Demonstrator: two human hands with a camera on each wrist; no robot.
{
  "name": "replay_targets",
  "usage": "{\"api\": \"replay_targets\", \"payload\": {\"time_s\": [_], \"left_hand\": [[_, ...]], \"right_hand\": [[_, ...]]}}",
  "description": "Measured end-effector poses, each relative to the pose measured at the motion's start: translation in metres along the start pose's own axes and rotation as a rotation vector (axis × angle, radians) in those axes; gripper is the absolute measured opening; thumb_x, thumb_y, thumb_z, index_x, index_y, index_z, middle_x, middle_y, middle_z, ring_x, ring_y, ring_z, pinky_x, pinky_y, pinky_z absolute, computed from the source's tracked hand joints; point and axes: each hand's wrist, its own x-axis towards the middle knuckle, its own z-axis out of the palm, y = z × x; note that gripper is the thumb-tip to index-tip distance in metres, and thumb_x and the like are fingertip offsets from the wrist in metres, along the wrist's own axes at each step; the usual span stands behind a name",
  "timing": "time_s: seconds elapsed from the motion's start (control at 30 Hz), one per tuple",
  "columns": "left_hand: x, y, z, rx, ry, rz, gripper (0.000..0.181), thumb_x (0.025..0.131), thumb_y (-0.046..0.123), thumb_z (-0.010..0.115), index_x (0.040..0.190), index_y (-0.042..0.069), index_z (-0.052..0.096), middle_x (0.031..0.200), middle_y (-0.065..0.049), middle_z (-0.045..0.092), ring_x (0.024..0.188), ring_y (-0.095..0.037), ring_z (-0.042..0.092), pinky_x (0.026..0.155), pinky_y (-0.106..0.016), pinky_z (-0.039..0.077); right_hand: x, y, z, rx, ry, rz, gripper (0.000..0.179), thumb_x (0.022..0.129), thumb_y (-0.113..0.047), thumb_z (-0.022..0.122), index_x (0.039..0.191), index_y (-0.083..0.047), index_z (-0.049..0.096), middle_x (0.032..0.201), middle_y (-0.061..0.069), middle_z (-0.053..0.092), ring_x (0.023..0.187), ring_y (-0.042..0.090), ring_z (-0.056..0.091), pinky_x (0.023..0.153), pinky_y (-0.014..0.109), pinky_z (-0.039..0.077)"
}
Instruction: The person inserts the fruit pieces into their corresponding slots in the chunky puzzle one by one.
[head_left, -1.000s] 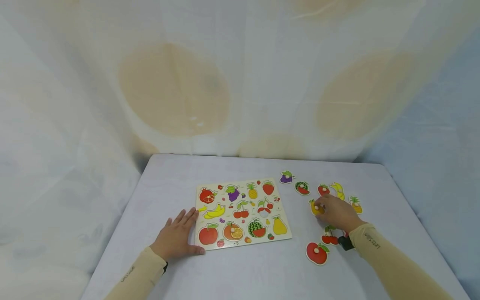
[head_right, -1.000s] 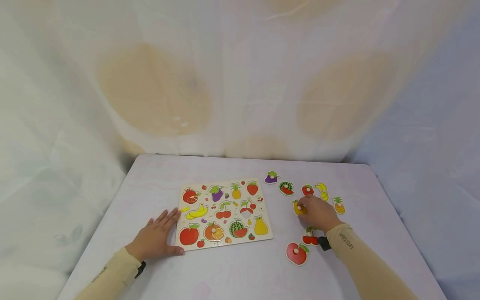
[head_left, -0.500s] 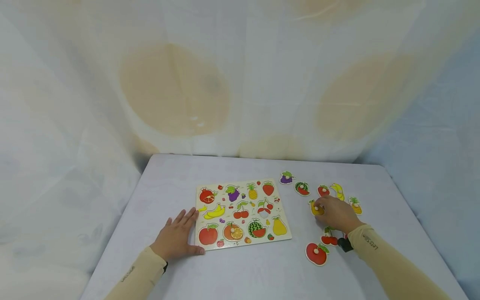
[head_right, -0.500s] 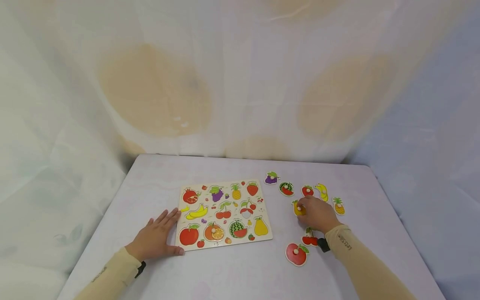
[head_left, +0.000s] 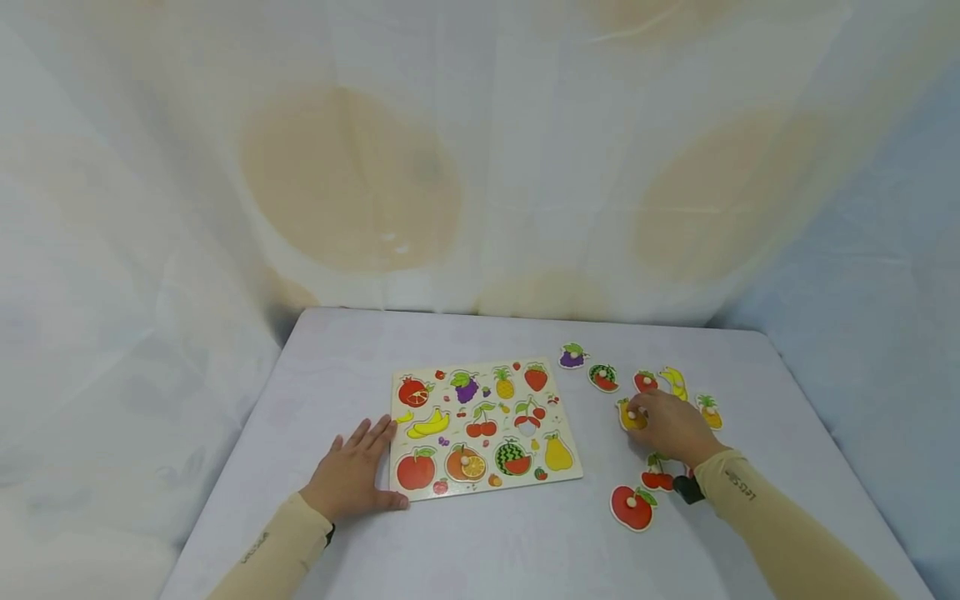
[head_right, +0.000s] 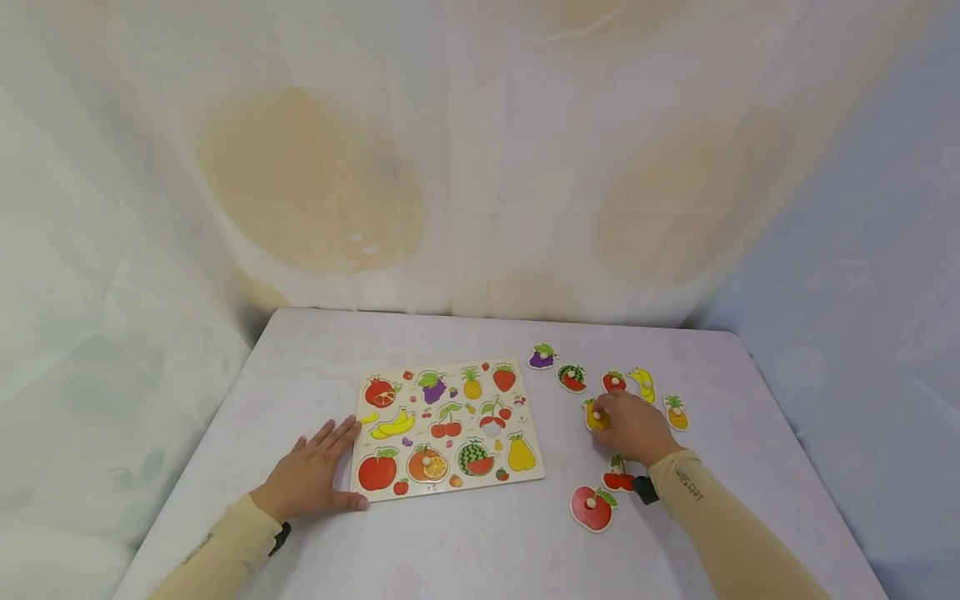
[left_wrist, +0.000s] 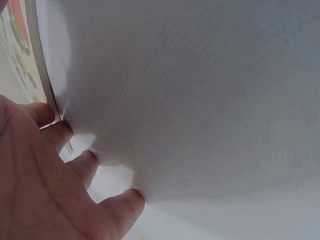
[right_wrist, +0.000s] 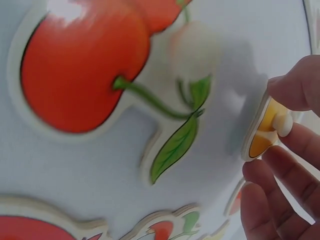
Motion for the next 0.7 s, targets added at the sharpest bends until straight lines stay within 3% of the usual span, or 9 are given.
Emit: {"api": "replay_targets", "payload": {"time_s": [0.7], "left_hand": [[-0.002, 0.002, -0.006, 0.001, -0.026, -0.009, 0.122, 0.065, 0.072, 0.079, 0.157, 0.010, 0.030, 0.163, -0.008, 0.026, 0.147, -0.039, 0.021, 0.109, -0.070, 0.022]], "right_hand": [[-0.010, -0.042, -0.004, 0.066, -0.034, 0.016, 0.035, 0.077, -0.027, 0.087, 0.107, -0.015, 0.073, 0.108, 0.004, 0.067, 0.092, 0.023, 0.062, 0.081, 0.044, 0.057]]}}
